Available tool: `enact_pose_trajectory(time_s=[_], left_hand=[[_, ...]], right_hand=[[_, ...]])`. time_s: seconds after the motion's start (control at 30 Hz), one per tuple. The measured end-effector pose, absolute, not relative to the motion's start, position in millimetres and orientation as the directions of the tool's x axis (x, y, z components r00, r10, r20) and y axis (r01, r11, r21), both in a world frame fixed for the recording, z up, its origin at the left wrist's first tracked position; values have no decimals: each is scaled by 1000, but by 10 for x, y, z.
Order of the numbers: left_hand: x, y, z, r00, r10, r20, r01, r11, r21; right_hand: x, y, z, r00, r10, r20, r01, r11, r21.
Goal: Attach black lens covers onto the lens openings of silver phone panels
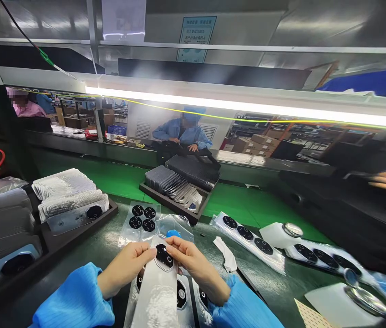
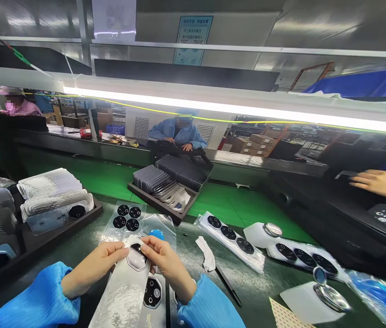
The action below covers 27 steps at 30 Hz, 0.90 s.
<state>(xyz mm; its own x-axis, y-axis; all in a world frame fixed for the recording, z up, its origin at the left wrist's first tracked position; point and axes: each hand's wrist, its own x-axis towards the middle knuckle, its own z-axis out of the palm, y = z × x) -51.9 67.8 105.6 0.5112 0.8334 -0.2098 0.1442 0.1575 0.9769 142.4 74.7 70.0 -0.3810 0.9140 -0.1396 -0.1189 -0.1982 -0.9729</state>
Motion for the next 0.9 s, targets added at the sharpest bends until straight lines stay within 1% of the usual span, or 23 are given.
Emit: enact_pose_trajectory(time_s=[0.1,0.17,0.33,0.4,0.53,0.7,0.9], left_hand=[[-522,697,1054,520,836,-175,133,123,983],[-512,709,1039,519,839,-163,137,106,985],[-453,746,947,479,869,-126,204,30,978],[-424,752,915,447,888,-105,241,-7,971],[-393,730,917,402,914,-61,294,-66,953],[-396,702,985,376,926,17,294,-137,946],[-369,671,1035,233,967,100,368,-182,912]], right_hand=[[1466,736,793,-305,952,-26,3,-26,-1000],[1480,721,832,-271,962,45,108,77,-991],[1484,678,856,-229,963,144,311,212,-927],[1485,666,860,-218,958,186,362,256,-896],[1507,668,864,-204,952,229,375,292,-880],[1507,690,873,-162,952,261,341,302,-890],[1375,656,855,-96,940,326,287,340,-896]])
